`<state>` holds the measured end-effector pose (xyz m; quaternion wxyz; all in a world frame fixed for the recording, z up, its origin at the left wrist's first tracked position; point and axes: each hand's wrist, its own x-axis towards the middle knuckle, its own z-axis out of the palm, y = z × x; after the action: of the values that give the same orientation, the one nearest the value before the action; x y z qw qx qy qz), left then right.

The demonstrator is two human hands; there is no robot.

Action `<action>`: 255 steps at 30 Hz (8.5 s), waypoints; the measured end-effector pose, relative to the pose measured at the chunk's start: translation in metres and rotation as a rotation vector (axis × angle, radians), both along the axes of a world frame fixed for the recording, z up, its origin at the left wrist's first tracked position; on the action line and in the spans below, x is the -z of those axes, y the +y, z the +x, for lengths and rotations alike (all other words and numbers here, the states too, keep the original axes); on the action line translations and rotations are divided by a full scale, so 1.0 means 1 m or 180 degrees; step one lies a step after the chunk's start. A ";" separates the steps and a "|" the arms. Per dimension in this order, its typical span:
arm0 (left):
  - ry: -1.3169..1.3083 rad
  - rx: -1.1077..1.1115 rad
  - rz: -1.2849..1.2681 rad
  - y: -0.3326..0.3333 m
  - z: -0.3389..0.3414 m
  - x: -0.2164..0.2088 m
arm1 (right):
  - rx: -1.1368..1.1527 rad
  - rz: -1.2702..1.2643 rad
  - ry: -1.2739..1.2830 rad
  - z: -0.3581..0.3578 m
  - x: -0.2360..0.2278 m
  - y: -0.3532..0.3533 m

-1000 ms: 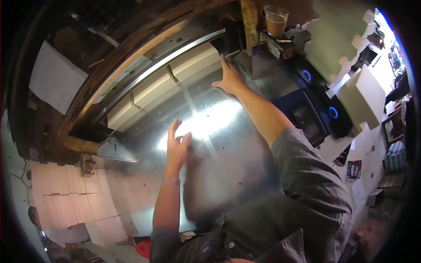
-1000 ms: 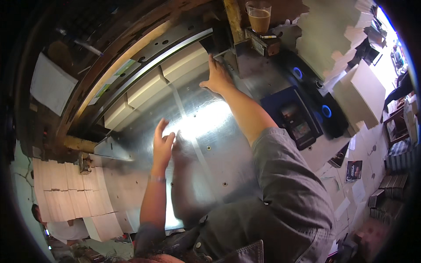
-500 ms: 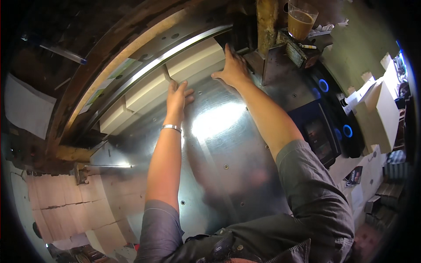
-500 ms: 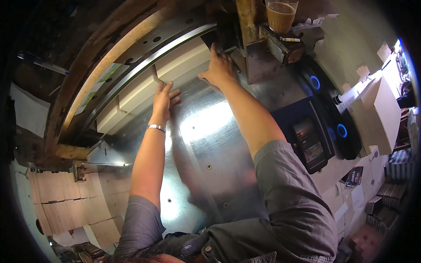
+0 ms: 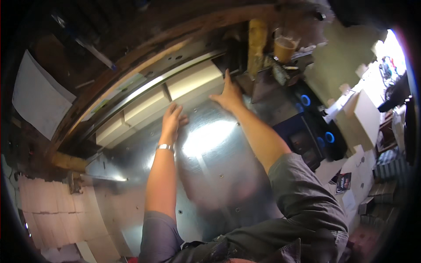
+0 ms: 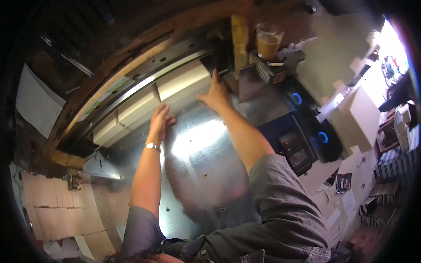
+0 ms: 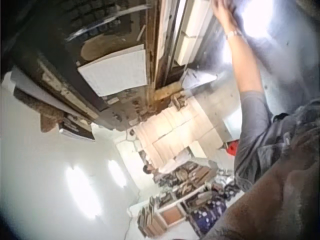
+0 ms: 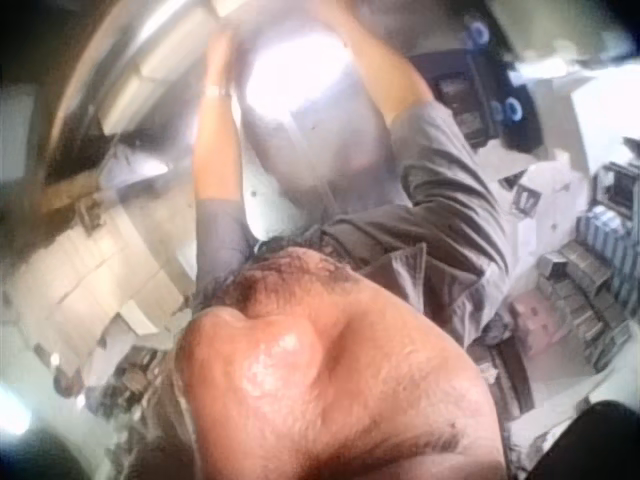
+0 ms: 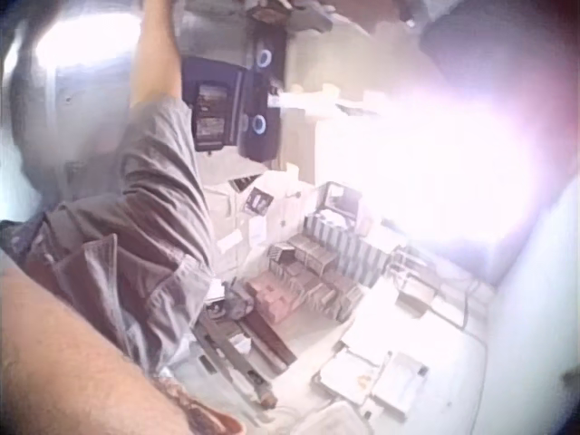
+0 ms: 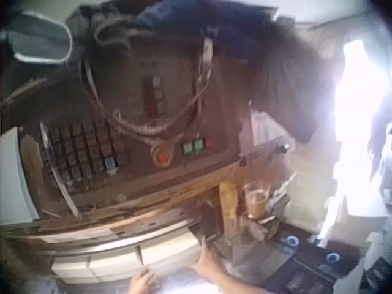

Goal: The person prepares stacks of paper by aligning the edges by hand and placing them into a paper cutting machine.

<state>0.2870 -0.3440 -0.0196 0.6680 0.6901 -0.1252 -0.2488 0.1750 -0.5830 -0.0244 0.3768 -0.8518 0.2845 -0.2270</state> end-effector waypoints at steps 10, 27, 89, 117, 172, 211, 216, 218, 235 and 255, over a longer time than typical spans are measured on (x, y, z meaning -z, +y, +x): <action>0.0386 0.0255 0.0028 0.107 -0.162 -0.026 | -0.0064 -0.0118 -0.0240 -0.177 0.003 0.077; -0.3019 -0.0268 0.1980 0.313 -0.282 -0.070 | -0.2087 0.0089 0.0516 -0.277 -0.059 0.235; -0.3500 0.0391 0.2877 0.274 -0.388 -0.116 | -0.3610 0.2293 -0.0636 -0.292 -0.059 0.235; -0.4077 -0.0370 0.2119 0.289 -0.400 -0.086 | -0.3053 -0.0550 -0.0440 -0.250 -0.143 0.255; -0.4252 -0.1214 0.1093 0.286 -0.416 -0.055 | -0.3312 0.1323 -0.0119 -0.180 -0.156 0.241; -0.2448 -0.2075 0.2468 0.347 -0.383 0.020 | -0.3644 -0.2406 0.0373 -0.238 -0.074 0.299; -0.1938 -0.1754 0.2285 0.338 -0.360 0.008 | -0.3315 -0.1298 0.0380 -0.240 -0.076 0.285; -0.1886 -0.1714 0.2270 0.335 -0.340 -0.007 | -0.2594 -0.1091 -0.0161 -0.248 -0.070 0.283; -0.1281 -0.1462 0.1597 0.304 -0.377 -0.023 | -0.2499 0.2557 -0.0337 -0.191 -0.025 0.231; 0.0582 -0.2971 -0.1197 0.375 -0.496 0.003 | -0.4604 0.2696 0.0631 -0.201 -0.028 0.365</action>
<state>-0.2087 0.0314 -0.0223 0.8288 0.5157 0.2127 0.0436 -0.0263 -0.2185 0.0033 0.6902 -0.6269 -0.2382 0.2719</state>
